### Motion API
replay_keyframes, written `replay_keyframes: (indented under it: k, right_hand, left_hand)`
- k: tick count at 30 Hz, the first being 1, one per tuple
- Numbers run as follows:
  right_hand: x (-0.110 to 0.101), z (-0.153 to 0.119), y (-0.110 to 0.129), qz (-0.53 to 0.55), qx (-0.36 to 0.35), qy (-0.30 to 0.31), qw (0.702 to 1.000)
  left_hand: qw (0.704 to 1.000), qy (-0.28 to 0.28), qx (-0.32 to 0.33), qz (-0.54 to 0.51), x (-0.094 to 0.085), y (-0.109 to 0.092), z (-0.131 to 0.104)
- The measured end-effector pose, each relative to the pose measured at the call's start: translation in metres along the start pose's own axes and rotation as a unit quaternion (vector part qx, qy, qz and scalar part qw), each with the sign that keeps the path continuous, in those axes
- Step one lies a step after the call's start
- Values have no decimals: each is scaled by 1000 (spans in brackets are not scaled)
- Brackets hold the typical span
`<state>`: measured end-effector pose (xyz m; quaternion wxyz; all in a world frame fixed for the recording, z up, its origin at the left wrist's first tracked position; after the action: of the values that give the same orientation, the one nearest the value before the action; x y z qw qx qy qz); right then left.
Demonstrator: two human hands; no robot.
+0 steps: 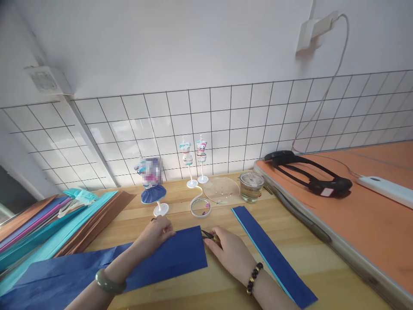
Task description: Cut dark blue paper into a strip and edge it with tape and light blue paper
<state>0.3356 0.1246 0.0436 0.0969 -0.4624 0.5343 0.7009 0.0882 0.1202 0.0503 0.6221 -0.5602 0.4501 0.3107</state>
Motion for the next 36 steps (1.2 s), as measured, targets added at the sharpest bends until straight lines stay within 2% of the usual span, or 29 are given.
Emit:
replay_keyframes:
  k: [4,10,21,32,36]
  right_hand:
    - [-4,0,-2,-1,0,3,1000]
    - [-12,2,-12,-9,10,14,1000]
    - [-6,7,-20,-30,49,2,998]
    - [-18,-15,-15,27,-54,49,997]
    - [-24,-19,-14,-1,-82,80,993]
  left_hand:
    - [1000,-23,1,-14,5,-16,-7]
    - [998,4,-21,-60,24,-40,-18]
    - [993,15,-52,-107,27,-35,-16]
    - [989,23,-31,-145,27,-33,-18]
    - [987,25,-32,-152,27,-33,-18]
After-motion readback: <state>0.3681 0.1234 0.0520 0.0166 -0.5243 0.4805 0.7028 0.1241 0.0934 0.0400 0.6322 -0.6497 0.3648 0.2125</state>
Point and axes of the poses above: each hand's wrist, its own z-axis towards the middle knuckle, its own x-axis out of the palm, y = z × x, the point moved 2 cm from there along z, towards the middle knuckle, and after that the axes turned 8 degrees about y, right-handed, at the moved point
